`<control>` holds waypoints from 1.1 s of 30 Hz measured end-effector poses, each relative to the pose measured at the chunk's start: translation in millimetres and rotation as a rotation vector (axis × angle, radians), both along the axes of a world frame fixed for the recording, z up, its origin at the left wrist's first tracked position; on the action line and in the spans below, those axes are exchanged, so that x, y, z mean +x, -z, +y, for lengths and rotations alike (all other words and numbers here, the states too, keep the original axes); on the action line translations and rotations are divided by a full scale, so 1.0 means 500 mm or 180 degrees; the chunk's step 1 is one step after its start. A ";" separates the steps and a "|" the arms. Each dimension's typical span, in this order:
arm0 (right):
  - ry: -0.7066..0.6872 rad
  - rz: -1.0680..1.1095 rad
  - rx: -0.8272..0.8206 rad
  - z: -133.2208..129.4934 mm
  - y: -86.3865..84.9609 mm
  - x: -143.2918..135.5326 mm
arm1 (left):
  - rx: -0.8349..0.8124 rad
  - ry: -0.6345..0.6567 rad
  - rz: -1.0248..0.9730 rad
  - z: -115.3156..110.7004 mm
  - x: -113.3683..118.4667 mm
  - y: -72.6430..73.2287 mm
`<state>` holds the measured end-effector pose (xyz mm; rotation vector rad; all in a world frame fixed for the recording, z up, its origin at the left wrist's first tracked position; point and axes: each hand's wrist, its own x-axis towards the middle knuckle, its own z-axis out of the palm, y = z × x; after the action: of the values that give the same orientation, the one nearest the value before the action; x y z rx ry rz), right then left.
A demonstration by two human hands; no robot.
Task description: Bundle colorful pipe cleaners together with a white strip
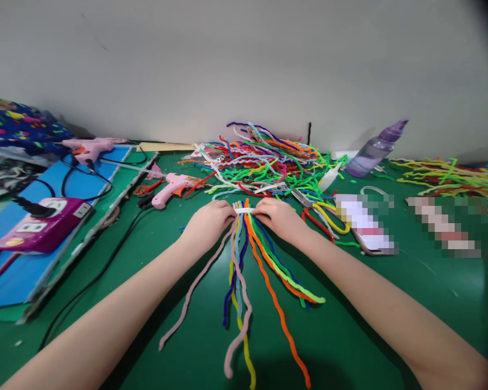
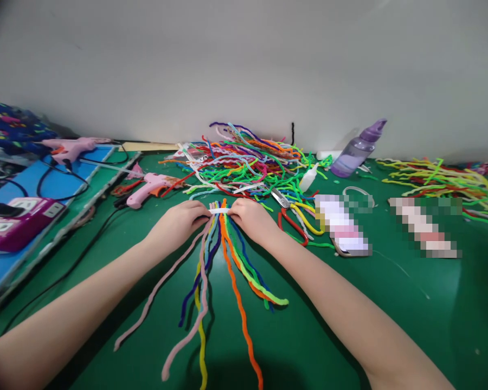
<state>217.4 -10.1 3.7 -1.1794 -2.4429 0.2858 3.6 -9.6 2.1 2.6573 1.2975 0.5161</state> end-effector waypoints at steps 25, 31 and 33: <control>-0.0146 0.0045 -0.0411 0.003 -0.005 0.016 | 0.0014 0.0144 -0.0352 0.005 -0.019 0.032; -0.0137 0.0057 -0.0509 0.005 -0.005 0.016 | -0.0033 0.0096 -0.0414 0.008 -0.018 0.037; -0.0118 0.0029 -0.0494 0.004 -0.005 0.013 | 0.0005 0.0095 -0.0422 0.007 -0.017 0.036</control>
<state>224.2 -8.1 6.2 -1.1938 -2.4738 0.4987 -4.9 -6.0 -15.9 2.5899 1.2187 0.6766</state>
